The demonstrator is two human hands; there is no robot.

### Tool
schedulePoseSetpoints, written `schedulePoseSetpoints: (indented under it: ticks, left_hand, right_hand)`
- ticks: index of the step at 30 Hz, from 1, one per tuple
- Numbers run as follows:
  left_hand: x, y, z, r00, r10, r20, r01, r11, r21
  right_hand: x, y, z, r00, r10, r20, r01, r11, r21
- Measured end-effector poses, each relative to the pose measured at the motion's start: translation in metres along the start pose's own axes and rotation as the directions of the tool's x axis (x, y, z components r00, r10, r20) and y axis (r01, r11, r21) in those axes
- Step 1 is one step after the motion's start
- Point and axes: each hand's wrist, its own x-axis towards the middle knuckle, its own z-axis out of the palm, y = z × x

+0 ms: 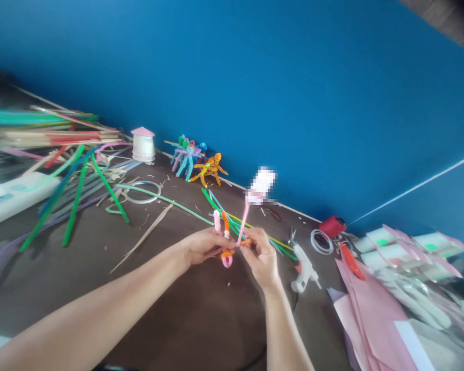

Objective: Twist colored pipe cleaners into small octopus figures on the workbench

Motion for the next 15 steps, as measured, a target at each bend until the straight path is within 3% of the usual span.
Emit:
schedulePoseSetpoints:
  ticks: [3, 8, 15]
  left_hand:
    - [0.0, 0.0, 0.0, 1.0, -0.003, -0.007, 0.003, 1.0, -0.014]
    - [-0.002, 0.001, 0.004, 0.993, 0.097, -0.064, -0.096, 0.995, 0.011]
    - [-0.004, 0.002, 0.005, 0.979, 0.202, 0.023, -0.204, 0.969, 0.138]
  right_hand:
    - [-0.001, -0.001, -0.001, 1.0, 0.011, 0.028, -0.011, 1.0, -0.001]
    - [0.0, -0.003, -0.002, 0.999, 0.034, 0.042, -0.032, 0.999, -0.039]
    - [0.002, -0.013, -0.002, 1.0, -0.021, -0.017, 0.018, 0.991, -0.134]
